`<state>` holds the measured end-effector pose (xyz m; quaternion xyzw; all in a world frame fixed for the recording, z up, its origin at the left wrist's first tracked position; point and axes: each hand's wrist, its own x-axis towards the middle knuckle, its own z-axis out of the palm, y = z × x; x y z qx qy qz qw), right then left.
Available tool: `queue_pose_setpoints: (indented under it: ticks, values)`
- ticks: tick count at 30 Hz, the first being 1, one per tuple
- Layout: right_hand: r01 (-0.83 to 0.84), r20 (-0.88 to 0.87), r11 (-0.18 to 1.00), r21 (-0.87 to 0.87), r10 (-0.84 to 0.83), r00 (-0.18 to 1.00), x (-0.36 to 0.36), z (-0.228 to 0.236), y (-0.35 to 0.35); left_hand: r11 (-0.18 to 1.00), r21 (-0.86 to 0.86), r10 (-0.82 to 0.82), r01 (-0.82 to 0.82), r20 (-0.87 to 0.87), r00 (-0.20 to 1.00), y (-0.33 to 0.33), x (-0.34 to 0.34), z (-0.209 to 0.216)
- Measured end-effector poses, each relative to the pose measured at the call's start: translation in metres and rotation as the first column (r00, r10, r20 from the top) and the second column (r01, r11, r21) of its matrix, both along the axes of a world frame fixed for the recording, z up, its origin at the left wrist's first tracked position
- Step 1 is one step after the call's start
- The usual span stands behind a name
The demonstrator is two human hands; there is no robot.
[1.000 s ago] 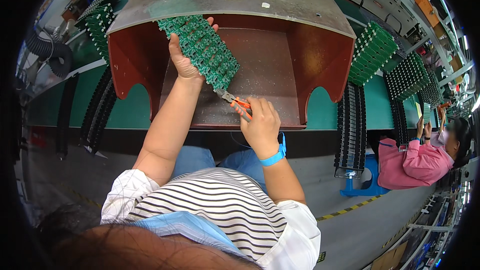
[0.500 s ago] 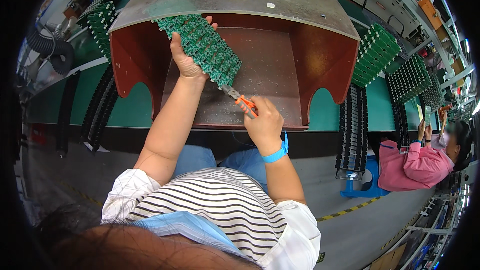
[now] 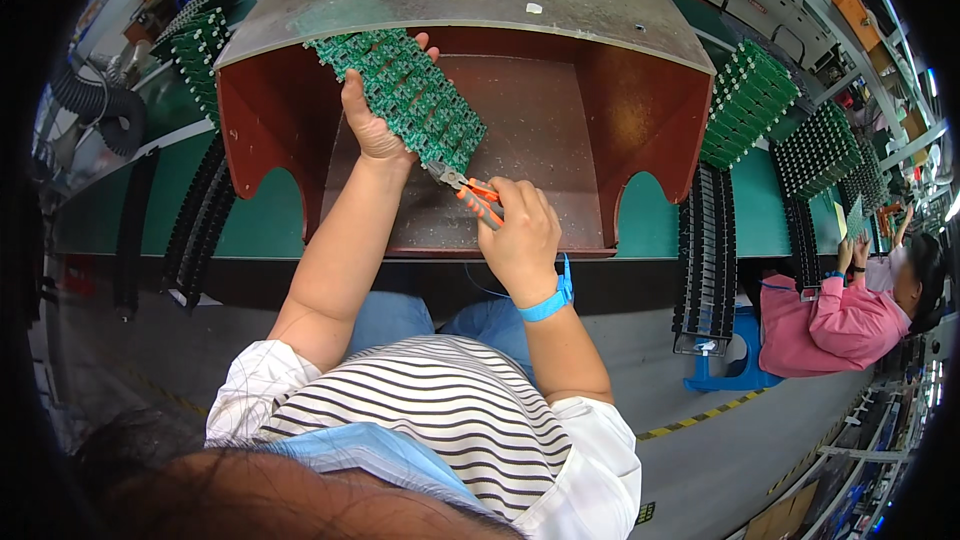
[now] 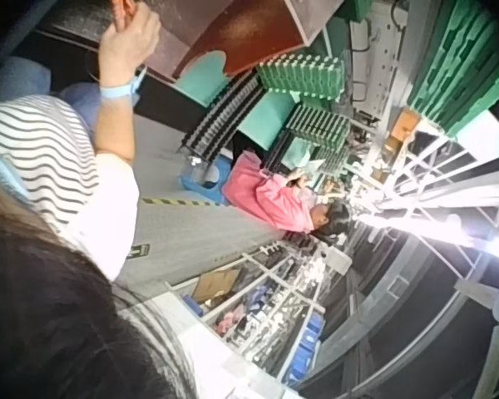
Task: The person trims edges from circuit boards using pliers, places the finished board onto a stack, and picks up another board to trim.
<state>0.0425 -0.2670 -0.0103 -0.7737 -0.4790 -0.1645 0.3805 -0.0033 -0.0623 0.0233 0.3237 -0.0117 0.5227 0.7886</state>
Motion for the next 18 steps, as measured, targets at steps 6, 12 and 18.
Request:
queue_pose_setpoints:
  ticks: [6, 12, 18]
  values:
    - [-0.007, 0.01, 1.0, -0.008, 0.007, 1.0, -0.0008, 0.0, 0.0011, 1.0, 0.001, -0.007, 0.007, 0.01, 1.0, 0.0012, -0.0001, -0.002]
    - [-0.004, -0.046, 0.998, -0.064, 0.001, 0.999, -0.0013, -0.0009, 0.0021, 1.0, 0.015, 0.026, -0.026, 0.01, 1.0, 0.0011, 0.0006, -0.0029]
    - [-0.024, -0.16, 0.997, -0.079, 0.011, 0.987, 0.0049, -0.0062, 0.0015, 0.997, 0.027, 0.065, -0.065, -0.005, 0.998, 0.0018, 0.0014, -0.0045]
